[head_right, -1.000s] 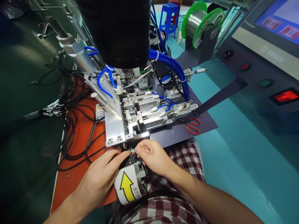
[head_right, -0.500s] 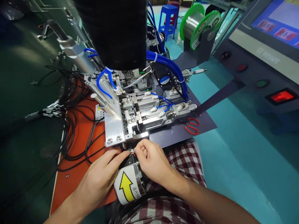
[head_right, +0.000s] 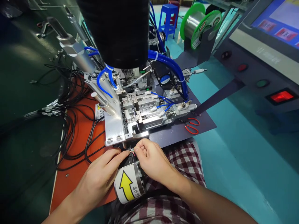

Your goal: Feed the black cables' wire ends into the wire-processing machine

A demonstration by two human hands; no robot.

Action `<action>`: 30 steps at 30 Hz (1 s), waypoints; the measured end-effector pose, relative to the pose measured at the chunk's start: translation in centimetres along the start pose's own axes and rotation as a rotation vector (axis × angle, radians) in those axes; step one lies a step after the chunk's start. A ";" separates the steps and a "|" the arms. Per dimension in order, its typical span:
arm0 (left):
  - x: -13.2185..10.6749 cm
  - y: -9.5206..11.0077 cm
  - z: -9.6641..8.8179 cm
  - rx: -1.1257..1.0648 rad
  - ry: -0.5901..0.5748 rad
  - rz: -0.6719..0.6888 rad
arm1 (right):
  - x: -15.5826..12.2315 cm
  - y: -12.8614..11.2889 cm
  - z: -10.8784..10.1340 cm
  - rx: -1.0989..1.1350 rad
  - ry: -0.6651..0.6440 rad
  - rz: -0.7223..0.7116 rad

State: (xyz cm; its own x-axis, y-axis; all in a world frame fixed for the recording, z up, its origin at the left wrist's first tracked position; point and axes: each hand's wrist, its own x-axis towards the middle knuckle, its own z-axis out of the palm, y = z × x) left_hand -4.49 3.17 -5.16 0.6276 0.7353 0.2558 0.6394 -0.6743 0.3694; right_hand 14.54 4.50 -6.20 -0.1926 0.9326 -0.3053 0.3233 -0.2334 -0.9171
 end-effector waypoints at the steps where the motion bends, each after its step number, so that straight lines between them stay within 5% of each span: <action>1: 0.0 0.0 0.0 -0.003 -0.003 -0.003 | 0.1 0.0 0.0 -0.001 -0.001 -0.001; 24: 0.3 0.0 0.1 0.010 0.007 0.004 | -0.3 0.4 0.1 -0.101 0.062 -0.168; 30: 0.3 0.0 0.1 0.008 0.008 0.001 | -0.4 0.0 0.2 -0.009 0.036 -0.097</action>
State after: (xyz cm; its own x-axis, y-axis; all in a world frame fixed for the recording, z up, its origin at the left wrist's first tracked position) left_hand -4.28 3.34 -5.19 0.6245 0.7351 0.2637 0.6423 -0.6756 0.3620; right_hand 14.45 4.11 -6.16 -0.1896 0.9601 -0.2053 0.3128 -0.1392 -0.9396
